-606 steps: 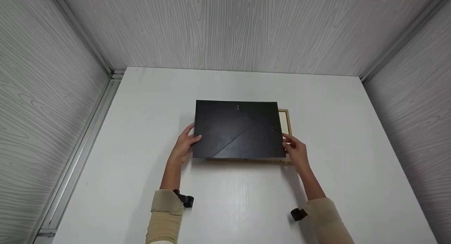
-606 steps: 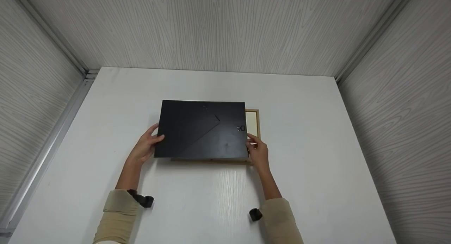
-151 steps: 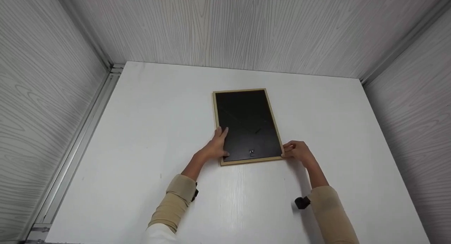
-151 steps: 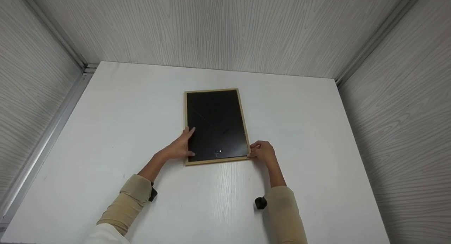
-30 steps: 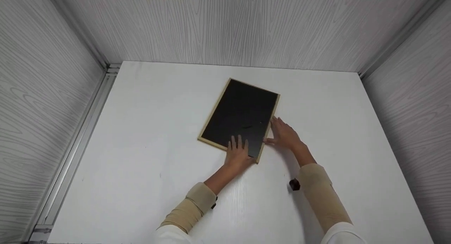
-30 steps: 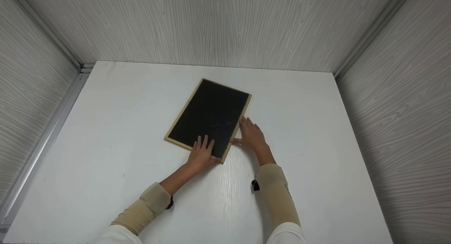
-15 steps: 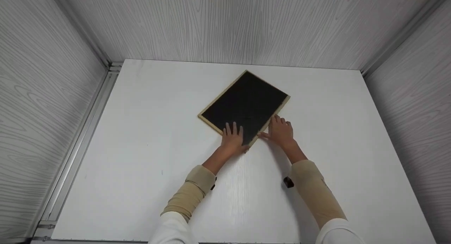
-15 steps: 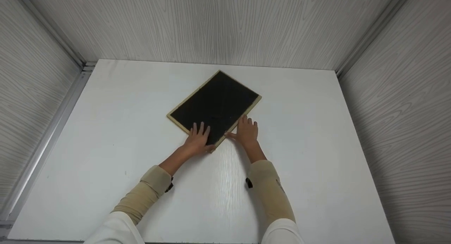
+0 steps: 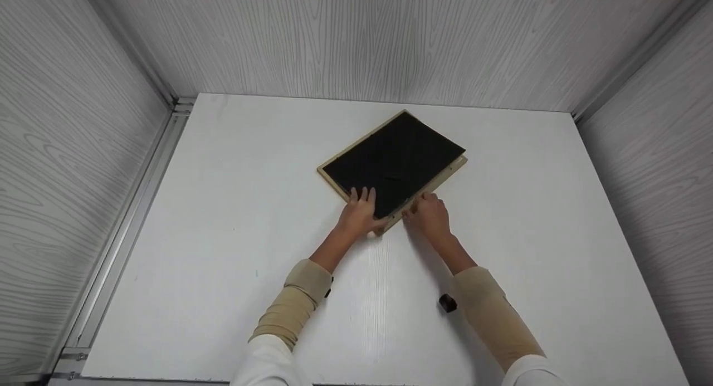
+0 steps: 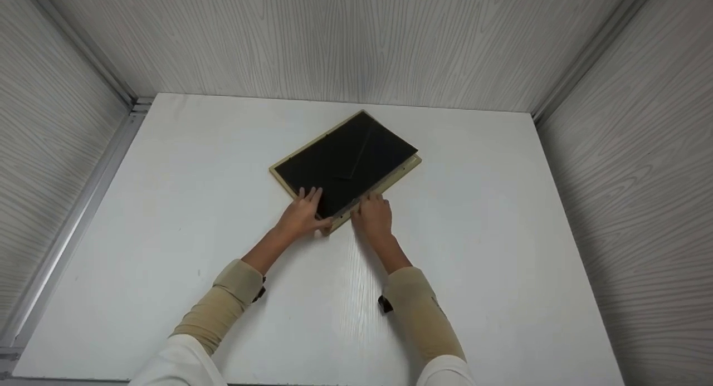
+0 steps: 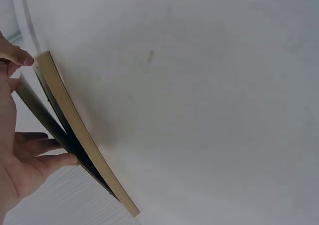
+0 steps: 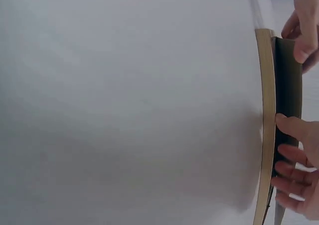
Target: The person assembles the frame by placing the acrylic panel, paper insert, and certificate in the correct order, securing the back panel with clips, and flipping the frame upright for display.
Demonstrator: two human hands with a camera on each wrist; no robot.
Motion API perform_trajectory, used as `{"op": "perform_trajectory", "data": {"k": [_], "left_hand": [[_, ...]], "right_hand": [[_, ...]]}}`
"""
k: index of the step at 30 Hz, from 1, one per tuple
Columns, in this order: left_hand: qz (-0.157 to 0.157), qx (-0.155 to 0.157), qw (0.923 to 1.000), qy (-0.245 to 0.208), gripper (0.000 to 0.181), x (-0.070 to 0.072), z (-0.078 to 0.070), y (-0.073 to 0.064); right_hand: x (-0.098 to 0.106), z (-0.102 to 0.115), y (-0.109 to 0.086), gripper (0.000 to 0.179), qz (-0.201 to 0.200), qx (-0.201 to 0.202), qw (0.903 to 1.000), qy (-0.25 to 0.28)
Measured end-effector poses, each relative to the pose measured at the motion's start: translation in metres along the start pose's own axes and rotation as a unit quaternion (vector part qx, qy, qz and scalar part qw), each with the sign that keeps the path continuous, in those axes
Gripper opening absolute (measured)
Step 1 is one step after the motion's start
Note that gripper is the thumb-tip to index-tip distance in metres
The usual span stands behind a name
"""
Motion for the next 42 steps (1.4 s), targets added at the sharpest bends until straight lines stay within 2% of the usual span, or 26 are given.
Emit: {"op": "perform_trajectory", "data": {"k": [2, 5, 8, 14, 18, 21, 25, 29, 35, 38, 42], "left_hand": [[-0.008, -0.004, 1.0, 0.001, 0.083, 0.002, -0.001, 0.0], [-0.014, -0.01, 0.9997, 0.016, 0.08, 0.001, -0.001, 0.0], [-0.015, -0.009, 0.9992, 0.037, 0.079, 0.001, 0.0, -0.001], [0.003, 0.009, 0.9994, 0.032, 0.081, 0.0, 0.005, -0.002], [0.019, 0.015, 0.9996, 0.017, 0.081, -0.001, 0.006, -0.002], [0.024, 0.017, 0.9995, 0.009, 0.082, -0.001, 0.006, -0.002], [0.025, 0.023, 0.9994, -0.002, 0.081, -0.001, 0.006, -0.001], [0.028, 0.018, 0.9994, -0.001, 0.081, -0.002, 0.004, 0.0], [0.03, 0.021, 0.9992, 0.016, 0.082, -0.003, 0.002, 0.001], [0.029, 0.023, 0.999, 0.024, 0.082, -0.003, 0.003, 0.0], [0.024, 0.024, 0.9994, 0.01, 0.08, -0.002, 0.003, -0.001]], "right_hand": [[0.002, 0.015, -0.007, 0.021, -0.019, 0.078, 0.9965, 0.024], [0.002, 0.033, -0.017, 0.021, -0.03, 0.188, 0.9815, 0.022], [0.0, 0.042, -0.023, 0.018, -0.028, 0.238, 0.9709, 0.006], [-0.004, 0.045, -0.021, 0.025, 0.011, 0.244, 0.9696, 0.004], [-0.008, 0.046, -0.021, 0.027, 0.028, 0.246, 0.9685, -0.03], [-0.009, 0.049, -0.022, 0.027, 0.018, 0.25, 0.9659, -0.064], [-0.011, 0.055, -0.023, 0.018, -0.005, 0.262, 0.9597, -0.101], [-0.013, 0.053, -0.019, 0.011, -0.016, 0.254, 0.9588, -0.126], [-0.015, 0.047, -0.013, 0.005, -0.02, 0.24, 0.9662, -0.091], [-0.014, 0.047, -0.012, 0.007, -0.022, 0.245, 0.9658, -0.083], [-0.007, 0.048, -0.013, 0.005, -0.015, 0.253, 0.9651, -0.067]]}}
Point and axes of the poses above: each hand's wrist, its own y-axis towards the middle knuckle, its own x-axis out of the back of the hand, z = x × y, the point moved 8 cm from there along y, towards the middle knuckle, and after that the axes turned 8 degrees about y, right-handed, at the moved point
